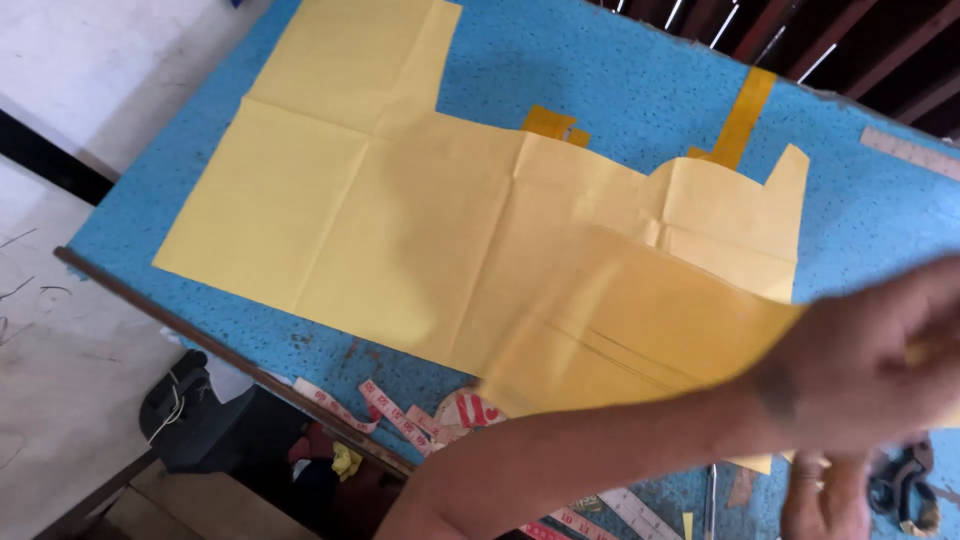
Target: The person draws lines and curves on a large sheet of yellow paper using a ruler, pencil, and French curve. They measure and mark the paper to create a pattern, occasionally folding the paper to align sections.
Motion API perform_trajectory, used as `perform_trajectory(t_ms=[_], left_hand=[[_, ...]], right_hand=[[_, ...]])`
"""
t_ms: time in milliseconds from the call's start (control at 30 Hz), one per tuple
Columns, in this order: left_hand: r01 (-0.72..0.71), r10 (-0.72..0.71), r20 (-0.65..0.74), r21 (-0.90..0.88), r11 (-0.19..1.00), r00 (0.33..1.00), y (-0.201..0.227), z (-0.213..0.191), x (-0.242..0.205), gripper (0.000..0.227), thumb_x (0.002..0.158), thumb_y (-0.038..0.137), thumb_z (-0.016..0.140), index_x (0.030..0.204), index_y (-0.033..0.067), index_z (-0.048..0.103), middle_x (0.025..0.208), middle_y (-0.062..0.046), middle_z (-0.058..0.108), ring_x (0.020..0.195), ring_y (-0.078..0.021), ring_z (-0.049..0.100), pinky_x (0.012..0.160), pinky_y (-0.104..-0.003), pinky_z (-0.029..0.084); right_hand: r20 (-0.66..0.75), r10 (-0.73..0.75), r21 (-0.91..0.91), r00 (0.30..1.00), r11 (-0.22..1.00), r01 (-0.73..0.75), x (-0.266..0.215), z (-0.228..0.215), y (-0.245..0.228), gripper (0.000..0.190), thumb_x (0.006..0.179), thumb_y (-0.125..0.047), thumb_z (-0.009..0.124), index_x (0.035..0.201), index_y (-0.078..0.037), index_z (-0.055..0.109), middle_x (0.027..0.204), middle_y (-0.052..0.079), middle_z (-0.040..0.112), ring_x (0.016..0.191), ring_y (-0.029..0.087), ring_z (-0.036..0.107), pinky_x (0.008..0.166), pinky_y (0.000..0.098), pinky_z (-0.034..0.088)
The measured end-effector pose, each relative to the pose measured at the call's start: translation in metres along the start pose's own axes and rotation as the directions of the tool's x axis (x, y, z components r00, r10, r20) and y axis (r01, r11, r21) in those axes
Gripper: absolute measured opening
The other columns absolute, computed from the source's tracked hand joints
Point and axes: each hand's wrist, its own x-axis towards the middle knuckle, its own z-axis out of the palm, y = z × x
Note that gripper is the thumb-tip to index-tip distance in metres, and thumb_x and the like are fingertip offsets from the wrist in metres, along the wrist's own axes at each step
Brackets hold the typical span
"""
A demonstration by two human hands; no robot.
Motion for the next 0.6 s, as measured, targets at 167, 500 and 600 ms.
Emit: perform_trajectory(t_ms=[167, 500, 600], left_hand=[[-0.413, 0.138, -0.635, -0.307, 0.858, 0.760, -0.051, -0.116, 0.055, 0.016, 0.093, 0.028, 0.061, 0.108, 0.0224, 0.061, 0.102, 0.003, 0.067, 0.085, -0.0110, 0.061, 0.077, -0.031, 0.048], [-0.697, -0.547, -0.826, -0.472, 0.540, 0.136, -0.138, -0.271, -0.072, 0.047, 0.092, 0.041, 0.062, 0.135, 0.0204, 0.062, 0.142, -0.007, 0.064, 0.128, -0.0272, 0.063, 0.115, -0.045, 0.046], [-0.630, -0.517, -0.846, -0.472, 0.617, 0.128, -0.149, -0.291, -0.113, 0.054, 0.092, 0.058, 0.058, 0.131, 0.0219, 0.066, 0.130, -0.008, 0.071, 0.115, -0.0283, 0.071, 0.108, -0.048, 0.052]], right_hand=[[-0.248, -0.393, 0.177, 0.885, 0.880, 0.441, 0.016, -0.003, -0.072, 0.048, 0.116, -0.018, 0.030, 0.156, 0.003, 0.017, 0.146, 0.036, 0.030, 0.126, 0.053, 0.032, 0.100, 0.0616, 0.029], [0.107, -0.654, -0.155, 0.749, 0.733, 0.662, 0.135, 0.166, -0.128, 0.078, 0.100, -0.054, 0.050, 0.166, -0.017, 0.030, 0.169, 0.016, 0.030, 0.155, 0.040, 0.023, 0.121, 0.0674, 0.014], [0.298, -0.585, -0.197, 0.754, 0.735, 0.648, 0.136, 0.208, -0.128, 0.076, 0.101, -0.065, 0.038, 0.165, -0.024, 0.031, 0.171, 0.006, 0.027, 0.156, 0.034, 0.024, 0.123, 0.0648, 0.014]])
